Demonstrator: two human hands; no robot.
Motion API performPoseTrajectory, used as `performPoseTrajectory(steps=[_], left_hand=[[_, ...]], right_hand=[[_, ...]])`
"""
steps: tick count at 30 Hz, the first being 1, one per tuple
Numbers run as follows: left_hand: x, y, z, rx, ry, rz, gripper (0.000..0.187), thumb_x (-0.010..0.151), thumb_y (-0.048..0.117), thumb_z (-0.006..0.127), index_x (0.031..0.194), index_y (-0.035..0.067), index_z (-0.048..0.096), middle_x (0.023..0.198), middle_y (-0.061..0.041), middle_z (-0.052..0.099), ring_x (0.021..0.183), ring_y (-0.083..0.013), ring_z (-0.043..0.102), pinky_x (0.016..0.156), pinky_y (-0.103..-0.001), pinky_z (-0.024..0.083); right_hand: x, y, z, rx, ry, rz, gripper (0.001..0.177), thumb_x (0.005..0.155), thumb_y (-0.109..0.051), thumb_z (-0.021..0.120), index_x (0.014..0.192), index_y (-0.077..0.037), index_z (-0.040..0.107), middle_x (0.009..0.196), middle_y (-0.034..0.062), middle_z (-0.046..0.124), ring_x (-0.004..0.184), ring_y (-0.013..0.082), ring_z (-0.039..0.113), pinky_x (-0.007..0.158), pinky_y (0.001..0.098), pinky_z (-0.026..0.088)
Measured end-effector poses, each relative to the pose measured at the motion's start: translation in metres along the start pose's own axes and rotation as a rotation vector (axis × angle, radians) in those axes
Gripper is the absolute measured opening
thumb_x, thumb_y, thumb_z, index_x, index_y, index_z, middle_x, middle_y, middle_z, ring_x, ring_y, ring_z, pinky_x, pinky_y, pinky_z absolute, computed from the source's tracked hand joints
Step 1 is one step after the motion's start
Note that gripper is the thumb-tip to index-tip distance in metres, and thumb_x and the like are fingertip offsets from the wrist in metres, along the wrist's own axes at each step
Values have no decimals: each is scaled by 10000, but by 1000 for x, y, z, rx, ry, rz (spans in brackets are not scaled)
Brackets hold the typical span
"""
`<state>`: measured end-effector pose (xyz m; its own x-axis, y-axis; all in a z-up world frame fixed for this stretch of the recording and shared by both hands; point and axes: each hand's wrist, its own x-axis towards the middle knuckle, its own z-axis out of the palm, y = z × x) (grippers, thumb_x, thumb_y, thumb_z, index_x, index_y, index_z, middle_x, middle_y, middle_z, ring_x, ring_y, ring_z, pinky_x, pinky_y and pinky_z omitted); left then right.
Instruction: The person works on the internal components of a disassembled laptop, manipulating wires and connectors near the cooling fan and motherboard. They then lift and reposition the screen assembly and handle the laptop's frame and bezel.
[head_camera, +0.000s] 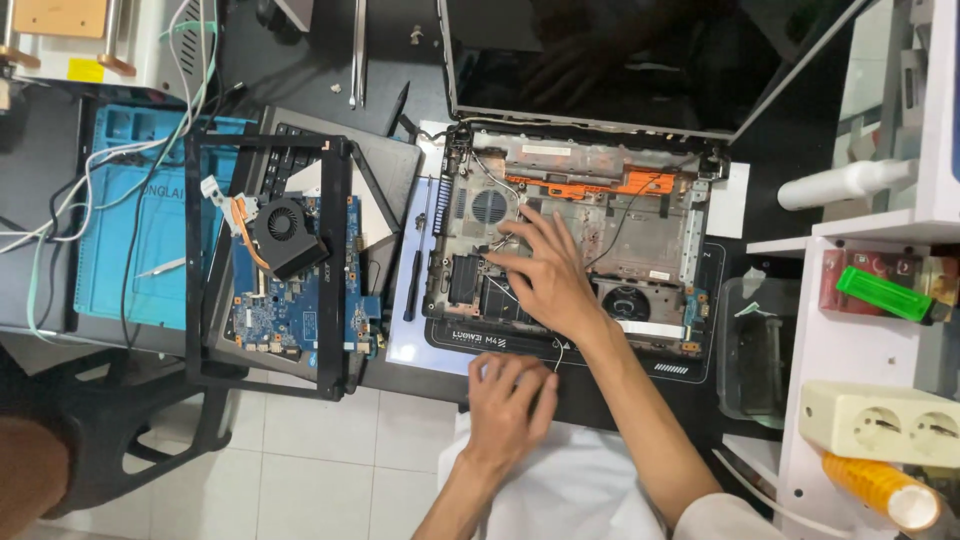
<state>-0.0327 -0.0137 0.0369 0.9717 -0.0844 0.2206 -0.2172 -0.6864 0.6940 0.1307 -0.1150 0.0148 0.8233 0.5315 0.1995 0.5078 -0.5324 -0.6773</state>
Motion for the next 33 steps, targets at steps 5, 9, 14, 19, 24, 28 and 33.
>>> performPoseTrajectory(steps=[5,9,14,19,24,28,33], left_hand=[[41,-17,-17,149,211,-4,168,887,105,727,1050,88,692,1081,-63,651,1029,-277,588,975,-456,393],[54,-38,-8,184,189,-36,185,908,129,723,1084,84,691,1080,-72,649,1022,-280,590,963,-445,393],[56,-47,1,160,161,-57,194,899,162,732,1075,92,688,1062,-66,654,1021,-273,596,953,-434,380],[55,-46,2,158,161,-75,206,893,179,741,1076,100,687,1062,-52,658,1023,-264,595,956,-425,371],[56,-45,3,166,171,-79,218,897,191,747,1088,102,693,1051,-46,656,1023,-250,595,961,-418,372],[55,-45,3,160,178,-87,214,898,194,748,1087,106,698,1044,-42,659,1016,-243,596,954,-411,377],[56,-39,-4,215,159,-46,216,897,197,752,1081,96,701,1051,-48,671,1007,-260,611,933,-418,402]], right_hand=[[-5,2,6,0,68,-7,332,872,-45,675,1179,-139,763,1428,120,566,1452,367,412,1248,587,211],[-6,0,-2,127,156,82,295,898,-4,654,1171,-80,734,1359,103,613,1372,343,513,1209,516,373],[-16,-1,-13,204,282,105,262,901,41,642,1132,-49,727,1292,114,645,1306,337,590,1106,442,489],[-31,7,-28,152,370,99,216,892,48,663,1084,-29,724,1226,112,674,1248,333,628,1058,434,520],[-45,21,-43,57,462,182,217,873,59,653,1062,-20,724,1190,118,686,1182,328,654,1019,424,536],[-49,25,-45,47,470,212,204,888,46,660,1061,-31,736,1167,105,694,1144,315,663,1006,420,542],[-65,27,-48,-101,470,360,190,908,-25,672,1087,-38,735,1200,124,675,1154,343,634,1017,441,514]])
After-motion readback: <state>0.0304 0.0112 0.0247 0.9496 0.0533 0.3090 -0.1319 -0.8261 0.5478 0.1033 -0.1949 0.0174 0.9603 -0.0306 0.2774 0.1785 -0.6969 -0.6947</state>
